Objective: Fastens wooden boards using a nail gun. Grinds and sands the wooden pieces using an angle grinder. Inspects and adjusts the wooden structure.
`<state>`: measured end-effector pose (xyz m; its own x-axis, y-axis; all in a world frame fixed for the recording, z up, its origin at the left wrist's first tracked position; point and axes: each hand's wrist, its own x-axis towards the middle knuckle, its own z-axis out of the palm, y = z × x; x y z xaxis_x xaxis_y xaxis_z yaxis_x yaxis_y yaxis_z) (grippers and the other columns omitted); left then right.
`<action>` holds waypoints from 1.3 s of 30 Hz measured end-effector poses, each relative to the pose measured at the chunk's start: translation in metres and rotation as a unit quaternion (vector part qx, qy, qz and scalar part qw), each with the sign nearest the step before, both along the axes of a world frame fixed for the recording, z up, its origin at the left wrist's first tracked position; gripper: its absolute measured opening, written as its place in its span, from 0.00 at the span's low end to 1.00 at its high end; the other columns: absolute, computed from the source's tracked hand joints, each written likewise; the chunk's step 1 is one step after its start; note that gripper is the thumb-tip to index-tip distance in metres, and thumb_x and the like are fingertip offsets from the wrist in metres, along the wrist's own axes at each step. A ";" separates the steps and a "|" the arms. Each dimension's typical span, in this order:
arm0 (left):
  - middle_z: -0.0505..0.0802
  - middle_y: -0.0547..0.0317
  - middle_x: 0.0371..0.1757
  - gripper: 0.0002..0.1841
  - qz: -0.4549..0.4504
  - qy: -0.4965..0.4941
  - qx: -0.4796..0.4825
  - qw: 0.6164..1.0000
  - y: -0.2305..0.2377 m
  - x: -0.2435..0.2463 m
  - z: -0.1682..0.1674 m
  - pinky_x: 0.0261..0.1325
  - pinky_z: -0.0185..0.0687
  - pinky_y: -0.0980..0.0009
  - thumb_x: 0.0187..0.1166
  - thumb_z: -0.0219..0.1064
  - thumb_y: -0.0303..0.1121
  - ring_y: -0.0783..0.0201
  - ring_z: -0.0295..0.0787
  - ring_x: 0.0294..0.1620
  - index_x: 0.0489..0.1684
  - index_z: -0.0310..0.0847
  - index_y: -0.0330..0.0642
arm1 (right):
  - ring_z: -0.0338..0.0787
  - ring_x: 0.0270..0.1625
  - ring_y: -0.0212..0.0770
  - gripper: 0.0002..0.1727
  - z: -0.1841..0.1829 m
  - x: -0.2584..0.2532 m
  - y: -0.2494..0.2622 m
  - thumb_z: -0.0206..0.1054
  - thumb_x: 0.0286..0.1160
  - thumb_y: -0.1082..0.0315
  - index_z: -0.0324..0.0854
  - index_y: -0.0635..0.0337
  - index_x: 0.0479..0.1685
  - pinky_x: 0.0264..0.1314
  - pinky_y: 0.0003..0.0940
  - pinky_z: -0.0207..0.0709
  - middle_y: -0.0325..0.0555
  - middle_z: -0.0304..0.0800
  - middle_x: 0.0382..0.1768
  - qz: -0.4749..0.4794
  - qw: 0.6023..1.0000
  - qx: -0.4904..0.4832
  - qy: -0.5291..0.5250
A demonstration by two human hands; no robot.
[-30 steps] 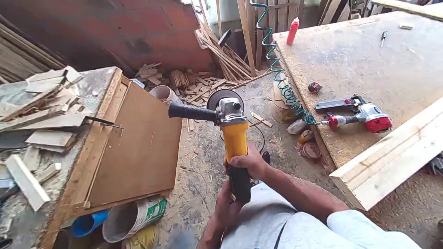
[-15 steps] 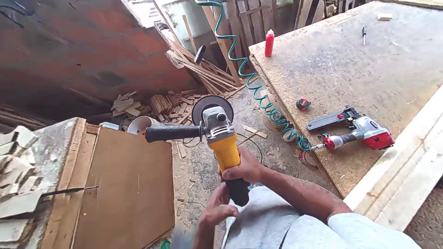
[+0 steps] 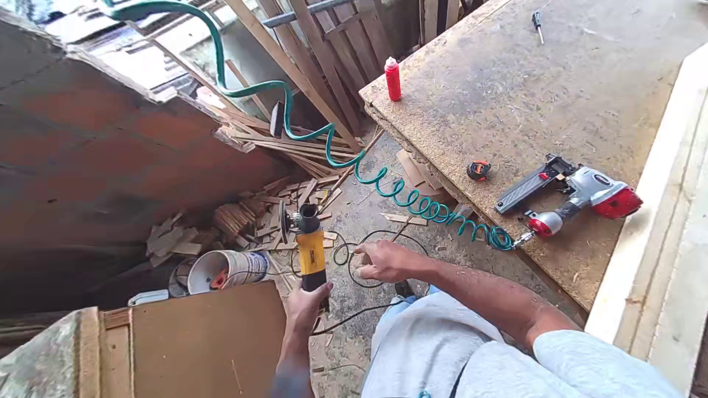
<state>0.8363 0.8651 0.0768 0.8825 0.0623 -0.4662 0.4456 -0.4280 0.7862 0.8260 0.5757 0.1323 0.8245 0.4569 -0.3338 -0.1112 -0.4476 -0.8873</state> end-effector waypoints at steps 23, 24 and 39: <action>0.90 0.36 0.64 0.43 -0.401 -0.170 0.368 0.822 -0.644 0.348 -0.088 0.72 0.76 0.33 0.62 0.77 0.62 0.37 0.85 0.69 0.74 0.79 0.40 | 0.90 0.63 0.62 0.32 -0.121 -0.240 -0.275 0.62 0.81 0.40 0.78 0.49 0.78 0.65 0.68 0.80 0.58 0.92 0.59 -0.416 0.776 -0.133 0.455; 0.89 0.36 0.66 0.44 -0.403 -0.184 0.374 0.815 -0.660 0.356 -0.095 0.74 0.74 0.34 0.62 0.77 0.61 0.37 0.84 0.71 0.75 0.78 0.40 | 0.90 0.63 0.62 0.32 -0.121 -0.247 -0.273 0.61 0.81 0.40 0.79 0.50 0.76 0.64 0.68 0.80 0.58 0.92 0.58 -0.434 0.758 -0.118 0.472; 0.77 0.26 0.78 0.58 -0.496 -0.239 0.323 0.770 -0.657 0.379 -0.125 0.80 0.69 0.34 0.63 0.83 0.51 0.31 0.75 0.79 0.92 0.50 0.35 | 0.90 0.59 0.59 0.27 -0.158 -0.313 -0.211 0.57 0.87 0.45 0.88 0.60 0.56 0.65 0.65 0.78 0.59 0.93 0.50 -0.580 0.674 -0.029 0.456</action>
<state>1.2149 0.2083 -0.0478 0.7058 -0.6707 -0.2282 -0.6271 -0.7413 0.2393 0.5134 0.3647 -0.0257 0.0549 -0.3554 -0.9331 -0.9038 0.3795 -0.1977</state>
